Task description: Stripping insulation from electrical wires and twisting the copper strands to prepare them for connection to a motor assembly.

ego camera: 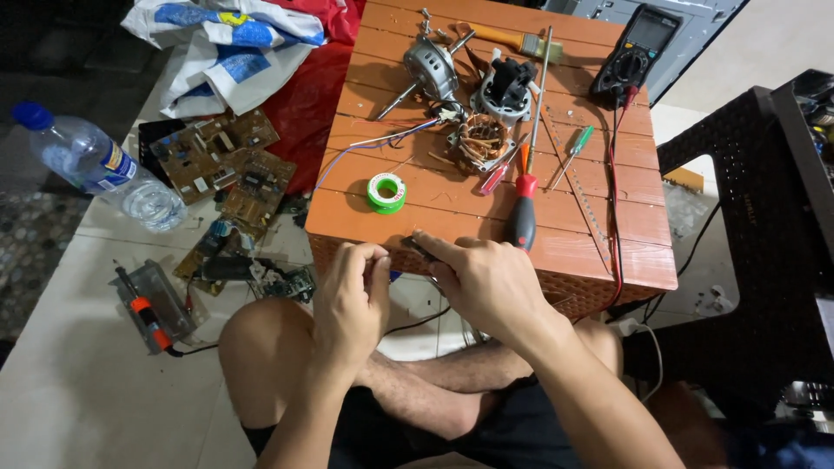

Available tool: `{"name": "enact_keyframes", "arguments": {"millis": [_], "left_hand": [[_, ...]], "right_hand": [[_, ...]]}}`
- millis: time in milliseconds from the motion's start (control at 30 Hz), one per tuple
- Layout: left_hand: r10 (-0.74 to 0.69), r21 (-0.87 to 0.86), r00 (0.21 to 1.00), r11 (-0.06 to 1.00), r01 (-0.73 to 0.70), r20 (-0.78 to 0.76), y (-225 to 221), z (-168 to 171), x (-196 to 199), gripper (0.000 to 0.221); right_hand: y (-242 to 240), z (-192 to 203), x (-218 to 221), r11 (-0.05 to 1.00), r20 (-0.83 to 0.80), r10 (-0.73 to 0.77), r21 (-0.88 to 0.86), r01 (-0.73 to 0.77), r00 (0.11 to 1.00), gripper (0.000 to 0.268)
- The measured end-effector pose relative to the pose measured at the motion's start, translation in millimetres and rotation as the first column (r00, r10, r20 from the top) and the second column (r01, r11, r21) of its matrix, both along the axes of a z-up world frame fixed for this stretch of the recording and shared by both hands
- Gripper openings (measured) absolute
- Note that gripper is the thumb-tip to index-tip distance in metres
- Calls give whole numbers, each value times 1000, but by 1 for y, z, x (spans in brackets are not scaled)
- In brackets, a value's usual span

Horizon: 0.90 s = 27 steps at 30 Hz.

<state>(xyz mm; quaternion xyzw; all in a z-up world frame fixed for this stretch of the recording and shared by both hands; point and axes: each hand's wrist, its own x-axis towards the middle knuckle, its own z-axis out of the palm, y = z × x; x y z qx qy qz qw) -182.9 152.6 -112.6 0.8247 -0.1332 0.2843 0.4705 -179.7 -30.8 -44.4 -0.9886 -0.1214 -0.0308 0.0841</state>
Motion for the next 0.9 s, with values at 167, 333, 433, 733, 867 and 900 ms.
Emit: {"name": "enact_keyframes", "arguments": {"millis": [167,333,433,733,867,900], "left_hand": [[44,160,993,985,-62,114,-1,0,3,4],[60,250,981,962,-107,186,-5,-8,9,12],[85,289,983,948,-130,164,-6,-13,11,15],[126,268,985,951,-153,115,-13,-27,17,17],[117,257,992,958,-127,55,-17,-14,13,16],[115,250,992,960,-123,48,-18,-16,13,16]], "right_hand": [[4,8,-4,996,82,57,-68,-51,995,37],[2,11,-4,990,143,118,-94,-105,983,36],[2,10,-5,984,168,166,-89,-153,972,37],[-7,-5,1,998,201,63,16,-68,978,34],[-3,7,-2,983,39,88,158,-93,995,39],[-2,8,-3,975,7,93,202,-93,996,38]]}}
